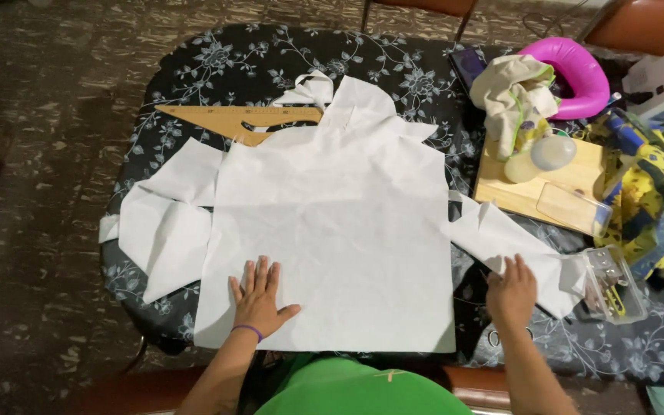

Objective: The person cuts a white fabric garment laid out on a table using scissors. They trim the edges and separate sections of the fabric, occasionally folding and smoothing the material to align it for cutting.

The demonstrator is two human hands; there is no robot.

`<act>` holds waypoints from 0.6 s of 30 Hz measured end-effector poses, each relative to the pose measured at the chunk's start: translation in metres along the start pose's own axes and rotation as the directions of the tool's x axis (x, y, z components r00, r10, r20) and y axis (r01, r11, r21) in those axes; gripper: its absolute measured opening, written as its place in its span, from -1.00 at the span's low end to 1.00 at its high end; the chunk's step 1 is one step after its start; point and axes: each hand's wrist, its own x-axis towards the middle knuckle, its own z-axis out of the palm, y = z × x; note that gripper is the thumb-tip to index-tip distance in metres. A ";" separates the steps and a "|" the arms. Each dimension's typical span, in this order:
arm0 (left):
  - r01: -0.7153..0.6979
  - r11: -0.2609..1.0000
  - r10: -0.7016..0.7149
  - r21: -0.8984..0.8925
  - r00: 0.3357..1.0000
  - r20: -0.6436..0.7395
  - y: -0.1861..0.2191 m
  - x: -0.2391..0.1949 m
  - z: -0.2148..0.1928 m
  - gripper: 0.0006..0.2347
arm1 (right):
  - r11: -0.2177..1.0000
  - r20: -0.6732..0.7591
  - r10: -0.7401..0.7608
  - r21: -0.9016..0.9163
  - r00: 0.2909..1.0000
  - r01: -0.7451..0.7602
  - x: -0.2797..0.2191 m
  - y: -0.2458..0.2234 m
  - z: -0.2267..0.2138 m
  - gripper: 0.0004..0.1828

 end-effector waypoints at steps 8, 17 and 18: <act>-0.018 1.000 0.019 0.022 0.999 -0.046 -0.008 0.019 0.025 -0.02 | 0.885 0.746 0.464 -0.367 0.477 -0.287 0.093 0.047 -0.022 -0.13; -0.048 0.991 0.032 -0.128 0.992 -0.124 -0.015 0.025 0.027 -0.05 | 0.855 0.723 0.443 -0.518 0.531 -0.008 0.103 0.061 -0.036 -0.53; -0.045 0.990 0.028 -0.130 0.992 -0.126 -0.017 0.027 0.024 -0.05 | 0.856 0.723 0.439 -0.516 0.533 -0.006 0.104 0.071 -0.042 -0.53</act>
